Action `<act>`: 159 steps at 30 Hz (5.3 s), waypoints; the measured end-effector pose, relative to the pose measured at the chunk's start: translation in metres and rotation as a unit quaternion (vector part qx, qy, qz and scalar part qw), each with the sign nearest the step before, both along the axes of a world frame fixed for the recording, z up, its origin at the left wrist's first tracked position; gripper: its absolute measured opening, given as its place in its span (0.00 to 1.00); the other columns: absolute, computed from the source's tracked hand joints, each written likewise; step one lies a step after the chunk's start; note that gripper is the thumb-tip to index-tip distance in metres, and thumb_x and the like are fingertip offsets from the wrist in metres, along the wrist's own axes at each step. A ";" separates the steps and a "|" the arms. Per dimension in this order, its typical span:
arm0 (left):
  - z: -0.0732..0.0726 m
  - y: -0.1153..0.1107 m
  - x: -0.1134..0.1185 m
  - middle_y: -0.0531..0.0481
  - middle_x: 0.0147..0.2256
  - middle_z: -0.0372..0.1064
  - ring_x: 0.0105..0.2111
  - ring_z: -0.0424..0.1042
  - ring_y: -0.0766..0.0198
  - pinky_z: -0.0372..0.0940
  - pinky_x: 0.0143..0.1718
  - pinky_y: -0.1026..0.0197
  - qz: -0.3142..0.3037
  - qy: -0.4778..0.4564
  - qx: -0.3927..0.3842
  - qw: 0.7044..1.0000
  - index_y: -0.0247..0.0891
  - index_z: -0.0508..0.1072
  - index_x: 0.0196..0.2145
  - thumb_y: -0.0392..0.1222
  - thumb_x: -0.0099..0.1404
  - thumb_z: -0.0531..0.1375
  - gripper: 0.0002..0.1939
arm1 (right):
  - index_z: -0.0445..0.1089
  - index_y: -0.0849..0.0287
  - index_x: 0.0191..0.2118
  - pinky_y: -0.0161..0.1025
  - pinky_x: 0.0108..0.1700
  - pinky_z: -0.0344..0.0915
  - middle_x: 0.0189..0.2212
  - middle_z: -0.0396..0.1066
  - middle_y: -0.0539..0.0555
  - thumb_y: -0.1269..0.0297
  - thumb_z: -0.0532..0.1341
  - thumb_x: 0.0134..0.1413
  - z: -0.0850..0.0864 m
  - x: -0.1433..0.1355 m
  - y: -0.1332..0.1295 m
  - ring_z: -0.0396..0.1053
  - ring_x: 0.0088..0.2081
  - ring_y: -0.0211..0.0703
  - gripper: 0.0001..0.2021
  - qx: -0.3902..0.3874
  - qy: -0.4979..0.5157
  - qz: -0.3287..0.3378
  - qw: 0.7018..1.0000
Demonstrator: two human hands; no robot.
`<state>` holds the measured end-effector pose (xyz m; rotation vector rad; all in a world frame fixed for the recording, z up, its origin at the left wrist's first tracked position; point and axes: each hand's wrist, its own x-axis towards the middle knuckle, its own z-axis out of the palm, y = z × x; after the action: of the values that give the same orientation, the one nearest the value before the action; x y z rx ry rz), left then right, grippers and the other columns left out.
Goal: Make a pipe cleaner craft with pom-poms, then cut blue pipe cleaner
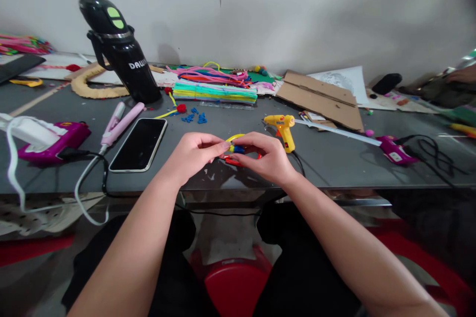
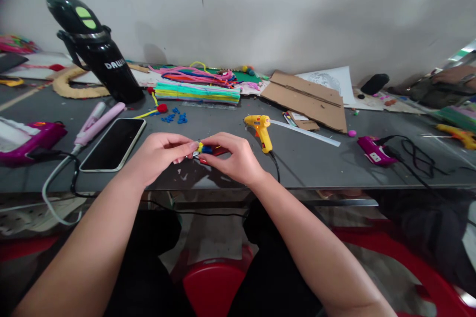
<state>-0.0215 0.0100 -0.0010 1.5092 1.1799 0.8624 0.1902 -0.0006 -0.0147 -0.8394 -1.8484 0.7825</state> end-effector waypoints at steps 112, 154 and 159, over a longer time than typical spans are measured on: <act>-0.008 0.003 0.006 0.46 0.27 0.77 0.29 0.74 0.62 0.68 0.33 0.61 0.049 -0.075 0.006 0.996 0.35 0.81 0.36 0.53 0.54 0.70 0.18 | 0.75 0.56 0.50 0.42 0.48 0.75 0.44 0.76 0.56 0.56 0.69 0.53 -0.014 0.001 0.010 0.76 0.42 0.44 0.19 -0.038 0.015 -0.036 0.999; -0.007 0.002 0.006 0.45 0.27 0.76 0.25 0.71 0.65 0.65 0.26 0.63 0.062 -0.077 -0.025 0.995 0.33 0.80 0.34 0.55 0.55 0.69 0.20 | 0.77 0.58 0.44 0.40 0.45 0.75 0.42 0.77 0.55 0.60 0.67 0.55 -0.013 -0.002 0.010 0.76 0.40 0.42 0.12 -0.035 0.026 -0.027 0.999; -0.006 0.002 0.005 0.45 0.27 0.76 0.24 0.70 0.65 0.64 0.26 0.64 0.056 -0.067 -0.023 0.996 0.33 0.80 0.33 0.55 0.55 0.69 0.19 | 0.79 0.58 0.40 0.40 0.42 0.74 0.39 0.78 0.55 0.60 0.67 0.55 -0.011 -0.004 0.009 0.76 0.39 0.43 0.09 -0.034 0.027 -0.038 0.998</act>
<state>-0.0165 0.0119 -0.0072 1.3373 1.1856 0.9889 0.1860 0.0082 -0.0252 -0.9180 -1.7398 0.8162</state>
